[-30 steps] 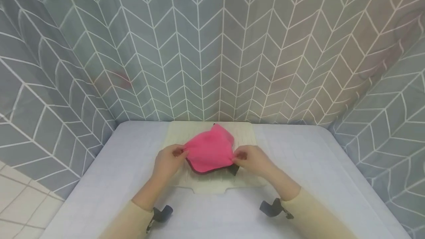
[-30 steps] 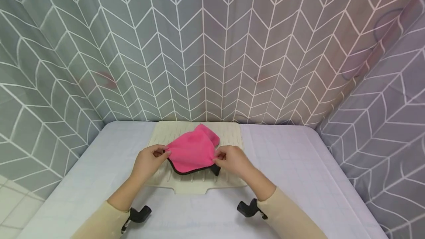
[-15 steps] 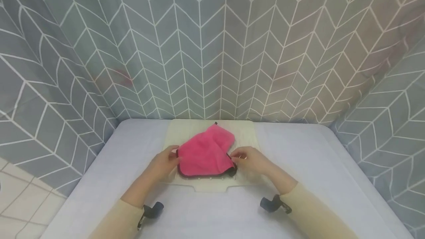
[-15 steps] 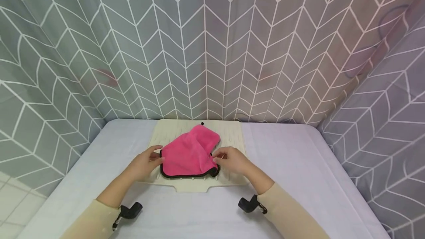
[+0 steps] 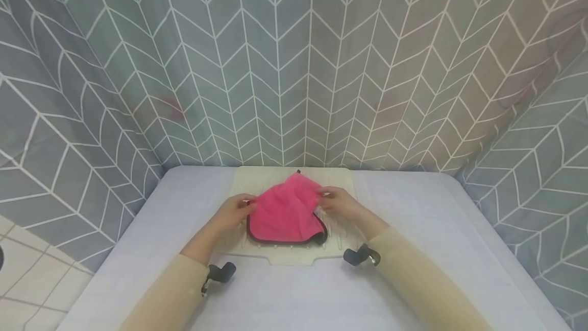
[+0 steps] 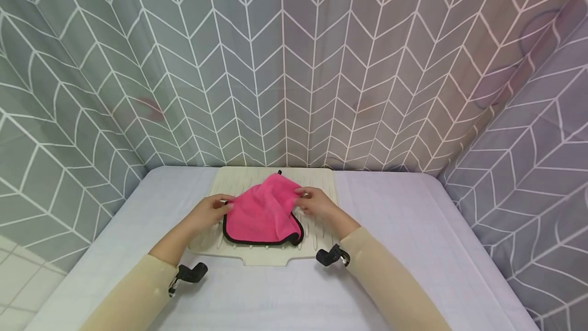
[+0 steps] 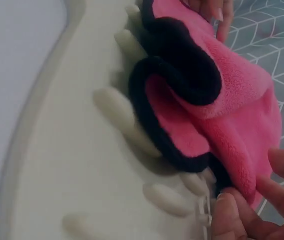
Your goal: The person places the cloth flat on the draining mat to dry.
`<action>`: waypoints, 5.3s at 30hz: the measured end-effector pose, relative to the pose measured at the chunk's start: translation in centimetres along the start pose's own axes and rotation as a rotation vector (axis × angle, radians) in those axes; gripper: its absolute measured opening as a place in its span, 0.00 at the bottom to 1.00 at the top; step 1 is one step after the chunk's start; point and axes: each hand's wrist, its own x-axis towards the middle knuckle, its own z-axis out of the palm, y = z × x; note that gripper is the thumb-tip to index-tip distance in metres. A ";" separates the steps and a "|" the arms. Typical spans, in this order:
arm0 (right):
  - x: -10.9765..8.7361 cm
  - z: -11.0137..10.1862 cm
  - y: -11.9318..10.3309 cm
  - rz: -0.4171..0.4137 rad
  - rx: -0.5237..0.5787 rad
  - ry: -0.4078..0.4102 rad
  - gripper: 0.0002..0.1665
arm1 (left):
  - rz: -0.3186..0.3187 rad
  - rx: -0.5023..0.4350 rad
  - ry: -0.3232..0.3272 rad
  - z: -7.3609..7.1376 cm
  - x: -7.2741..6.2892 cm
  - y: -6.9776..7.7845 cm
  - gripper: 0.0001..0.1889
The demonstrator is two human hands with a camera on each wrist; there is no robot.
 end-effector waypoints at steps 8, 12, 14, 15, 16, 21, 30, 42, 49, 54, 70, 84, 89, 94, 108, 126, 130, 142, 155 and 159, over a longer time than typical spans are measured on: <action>0.6 1.1 -0.3 -0.006 -0.152 0.271 0.20 | 0.036 -0.044 0.052 0.1 0.2 0.5 0.20; 0.3 0.2 -0.8 0.004 -0.203 0.411 0.16 | 0.079 -0.050 0.059 -0.7 -0.3 1.3 0.25; 0.1 -0.5 -1.2 -0.017 -0.199 0.438 0.15 | 0.107 -0.030 0.061 -1.2 -0.6 1.7 0.26; 0.0 -0.9 -1.5 -0.029 -0.199 0.447 0.15 | 0.123 -0.017 0.065 -1.4 -0.7 1.8 0.27; -0.1 -1.3 -1.7 -0.038 -0.197 0.455 0.14 | 0.139 -0.005 0.072 -1.6 -0.8 1.9 0.28; -0.5 -3.2 -2.4 -0.054 -0.260 0.522 0.15 | 0.189 0.046 0.108 -2.2 -1.2 2.0 0.29; 0.1 -4.1 -1.7 -0.032 -0.289 0.296 0.25 | 0.129 0.184 0.035 -1.4 -0.5 0.5 0.31; -0.2 -3.9 0.4 0.055 -0.279 0.106 0.18 | 0.009 0.225 -0.052 -0.3 -2.6 -0.1 0.27; -0.2 -3.2 0.5 0.082 -0.247 0.062 0.13 | 0.010 0.203 -0.028 0.2 -2.5 -0.1 0.22; 0.1 -3.6 1.6 0.029 -0.270 0.057 0.13 | 0.008 0.184 -0.028 0.6 -2.4 -0.3 0.21; -3.7 -5.0 1.9 0.043 -0.278 0.047 0.28 | 0.034 0.137 -0.022 -0.1 -3.4 -1.3 0.30; -6.4 -4.0 1.8 0.060 -0.245 0.029 0.41 | 0.034 0.122 -0.009 -0.5 -4.4 -1.3 0.30; -7.0 -3.6 2.0 0.059 -0.294 0.031 0.43 | 0.026 0.128 -0.026 -0.4 -4.6 -1.3 0.31; -7.6 -3.3 2.2 0.071 -0.286 0.025 0.42 | 0.017 0.110 -0.054 -0.4 -4.9 -1.1 0.33; -8.7 -2.9 1.9 0.108 -0.388 0.051 0.41 | 0.009 0.131 -0.124 -0.6 -5.8 -0.7 0.33; -9.5 -2.2 1.8 0.004 -0.526 0.011 0.40 | 0.078 0.258 -0.097 0.4 -6.0 -1.3 0.33; -9.5 -2.2 1.6 -0.011 -0.578 0.003 0.39 | 0.099 0.290 -0.085 0.4 -5.9 -1.1 0.33; -6.9 -5.2 0.3 -0.025 -0.575 -0.024 0.26 | 0.044 0.115 -0.076 -1.2 -3.8 -1.2 0.29; -2.4 -4.4 0.1 -0.083 -0.389 0.131 0.24 | 0.095 0.051 0.035 -0.4 -1.3 -1.2 0.18; -2.2 -4.2 0.4 -0.064 -0.363 0.169 0.24 | 0.037 -0.018 0.000 -0.3 -1.2 -1.5 0.20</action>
